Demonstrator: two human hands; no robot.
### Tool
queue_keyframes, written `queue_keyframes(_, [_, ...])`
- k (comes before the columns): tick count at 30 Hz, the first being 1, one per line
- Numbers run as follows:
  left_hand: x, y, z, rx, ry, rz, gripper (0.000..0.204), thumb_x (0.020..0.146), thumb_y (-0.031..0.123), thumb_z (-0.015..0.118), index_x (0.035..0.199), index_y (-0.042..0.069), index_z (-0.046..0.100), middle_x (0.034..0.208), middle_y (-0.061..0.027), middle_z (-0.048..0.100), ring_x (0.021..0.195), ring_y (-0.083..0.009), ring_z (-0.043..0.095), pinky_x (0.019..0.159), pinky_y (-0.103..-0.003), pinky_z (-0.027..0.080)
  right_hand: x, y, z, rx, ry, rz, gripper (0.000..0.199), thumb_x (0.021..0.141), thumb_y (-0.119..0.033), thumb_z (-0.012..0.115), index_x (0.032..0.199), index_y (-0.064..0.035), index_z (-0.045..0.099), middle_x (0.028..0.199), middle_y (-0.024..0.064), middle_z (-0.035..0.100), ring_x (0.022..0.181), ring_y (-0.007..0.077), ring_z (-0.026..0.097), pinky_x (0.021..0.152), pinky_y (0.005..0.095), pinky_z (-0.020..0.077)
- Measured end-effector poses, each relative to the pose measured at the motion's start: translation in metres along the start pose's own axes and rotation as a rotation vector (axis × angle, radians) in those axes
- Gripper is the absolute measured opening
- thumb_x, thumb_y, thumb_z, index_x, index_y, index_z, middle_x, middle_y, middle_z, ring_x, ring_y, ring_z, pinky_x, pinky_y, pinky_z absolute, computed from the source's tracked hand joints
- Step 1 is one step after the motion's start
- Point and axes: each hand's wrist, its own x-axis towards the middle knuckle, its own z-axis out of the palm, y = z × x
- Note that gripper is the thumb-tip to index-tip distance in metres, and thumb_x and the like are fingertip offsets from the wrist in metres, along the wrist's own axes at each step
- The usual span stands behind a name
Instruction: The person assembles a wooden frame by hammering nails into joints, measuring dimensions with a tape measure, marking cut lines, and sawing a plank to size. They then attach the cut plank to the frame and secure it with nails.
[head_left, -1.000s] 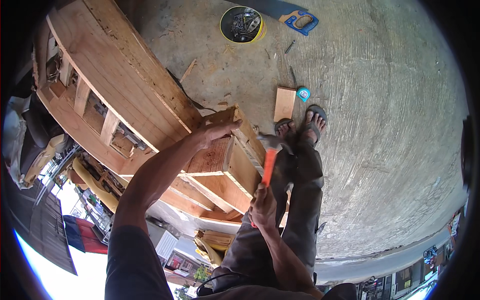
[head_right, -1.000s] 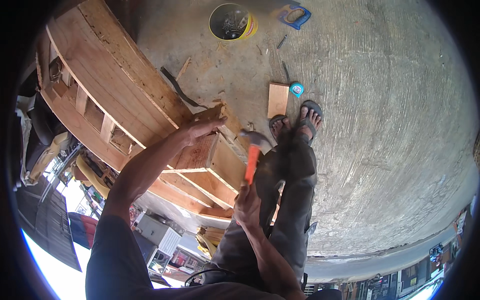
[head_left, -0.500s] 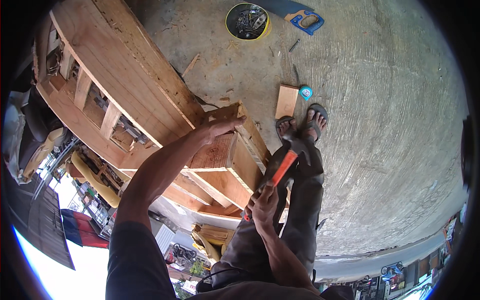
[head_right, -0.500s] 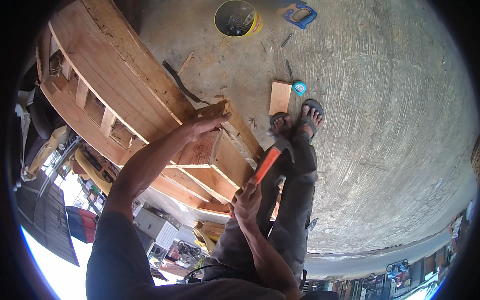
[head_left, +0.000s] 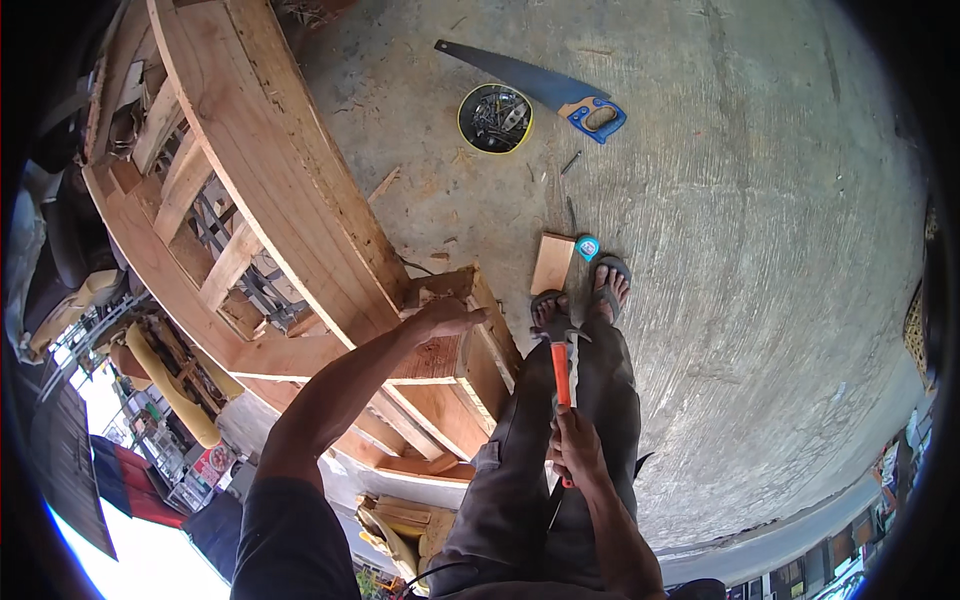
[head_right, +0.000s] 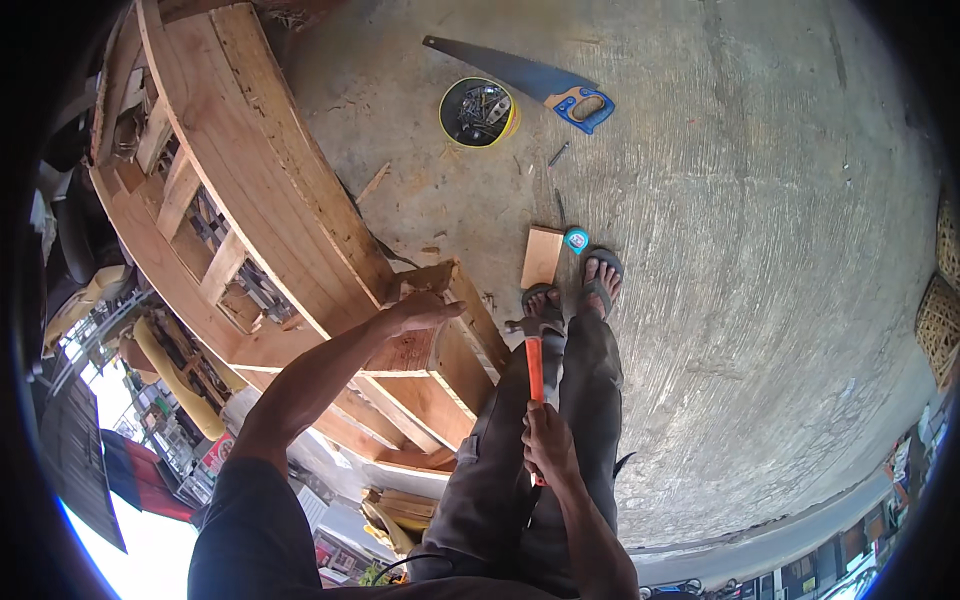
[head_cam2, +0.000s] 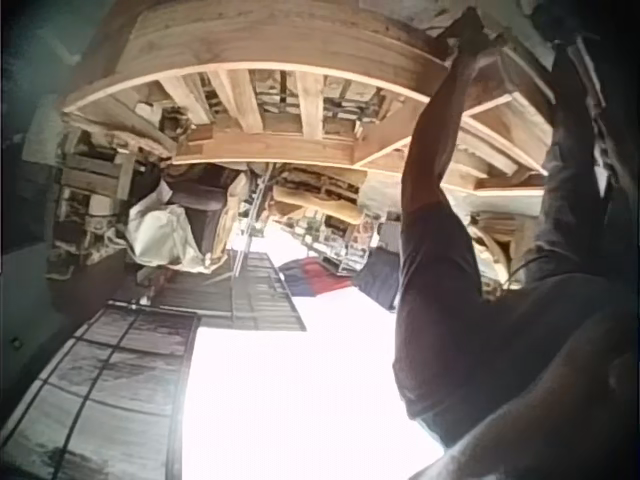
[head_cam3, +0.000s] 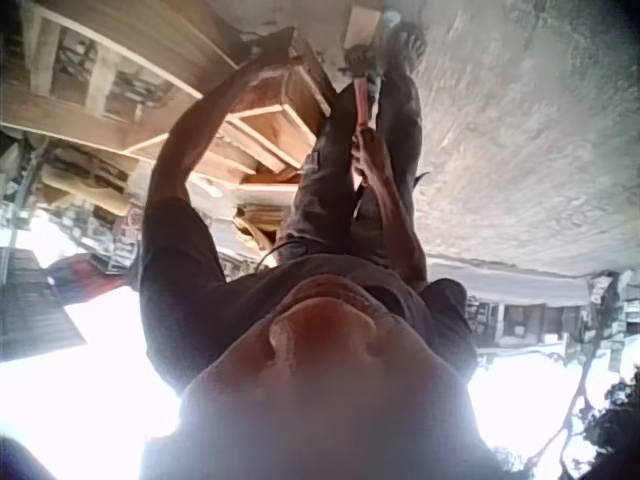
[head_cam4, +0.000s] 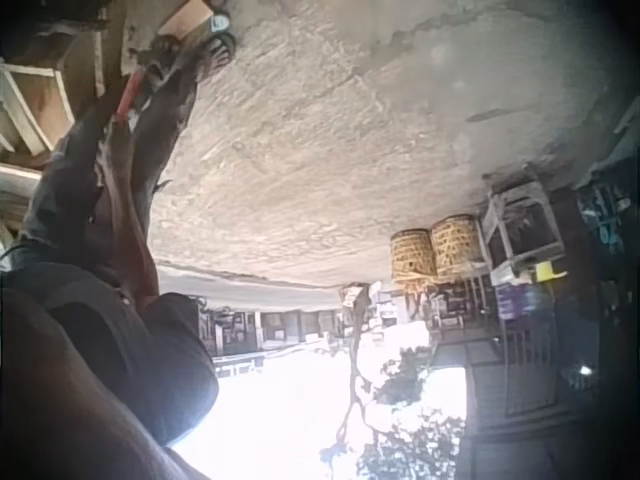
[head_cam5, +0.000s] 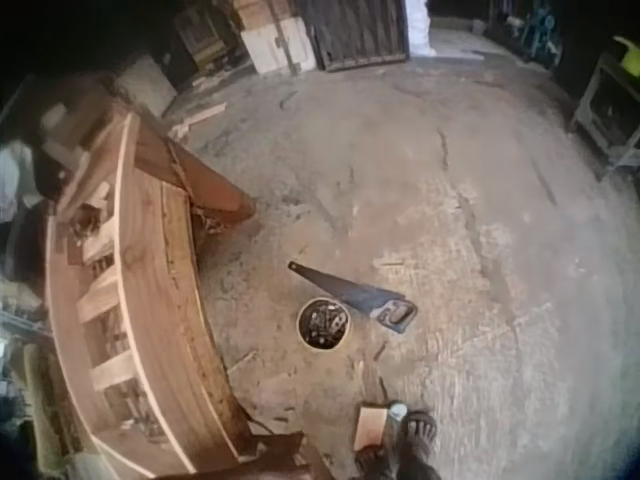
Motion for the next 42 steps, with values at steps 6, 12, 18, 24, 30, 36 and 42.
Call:
queue_keyframes(6, [-0.009,0.059,-0.058,0.156,0.384,0.094,0.044,0.092,0.044,0.059,0.111,0.006,0.069,0.107,-0.0168,0.071,0.099,-0.0318,0.068,0.088,-0.042,0.052,0.029,-0.012,-0.021,0.425,0.223,-0.283,0.028,0.098,-0.038,0.057,0.087,-0.0183,0.041,0.057,-0.0058,0.032,0.037,0.007,0.032,0.03,0.0273,0.03])
queue_keyframes(12, [0.121,0.111,-0.159,-0.145,0.834,0.363,0.025,0.09,0.027,0.059,0.107,0.01,0.07,0.101,-0.0127,0.073,0.095,-0.029,0.07,0.085,-0.039,0.055,0.06,-0.042,-0.021,0.154,0.18,-0.088,0.028,0.098,-0.036,0.059,0.09,-0.0143,0.043,0.056,-0.0059,0.033,0.035,0.005,0.029,0.03,0.0253,0.0277])
queue_keyframes(18, [0.255,0.146,-0.243,0.056,0.917,-0.032,0.022,0.087,0.015,0.056,0.102,0.01,0.072,0.108,-0.0153,0.071,0.105,-0.0311,0.068,0.094,-0.038,0.053,0.064,-0.073,-0.022,0.035,0.022,0.157,0.032,0.096,-0.037,0.062,0.094,-0.0123,0.043,0.06,-0.005,0.037,0.039,0.0051,0.035,0.034,0.0259,0.034])
queue_keyframes(24, [0.293,0.137,-0.241,-0.251,1.09,-0.029,0.028,0.092,0.019,0.054,0.108,0.004,0.07,0.114,-0.0176,0.069,0.109,-0.0324,0.067,0.093,-0.04,0.055,0.063,-0.12,-0.036,0.035,-0.004,0.204,0.03,0.096,-0.031,0.062,0.095,-0.0085,0.043,0.063,-0.0014,0.043,0.04,0.0062,0.041,0.036,0.0277,0.0401])
queue_keyframes(30, [0.282,0.152,-0.241,-0.26,0.995,-0.245,0.032,0.095,0.024,0.049,0.11,0.005,0.07,0.114,-0.0197,0.069,0.107,-0.0348,0.067,0.091,-0.042,0.056,0.066,-0.133,-0.042,0.143,0.066,0.236,0.027,0.096,-0.028,0.061,0.093,-0.011,0.04,0.064,-0.0021,0.041,0.042,0.0062,0.037,0.037,0.0267,0.036])
queue_keyframes(36, [0.253,0.154,-0.223,-0.134,1.076,-0.275,0.027,0.094,0.021,0.05,0.105,0.011,0.073,0.109,-0.0149,0.071,0.103,-0.0328,0.069,0.088,-0.043,0.057,0.067,-0.132,-0.04,0.146,0.026,0.244,0.026,0.096,-0.027,0.06,0.093,-0.0119,0.04,0.064,-0.0023,0.041,0.042,0.0058,0.037,0.037,0.0262,0.0351])
queue_keyframes(42, [0.208,0.15,-0.194,-0.745,1.21,-0.007,0.012,0.087,0.009,0.061,0.093,0.008,0.071,0.089,-0.0094,0.073,0.081,-0.0237,0.072,0.073,-0.037,0.057,0.061,-0.135,-0.036,0.108,0.003,0.256,0.023,0.096,-0.026,0.062,0.093,-0.0144,0.043,0.063,-0.0045,0.04,0.043,0.0066,0.037,0.037,0.0272,0.0345])
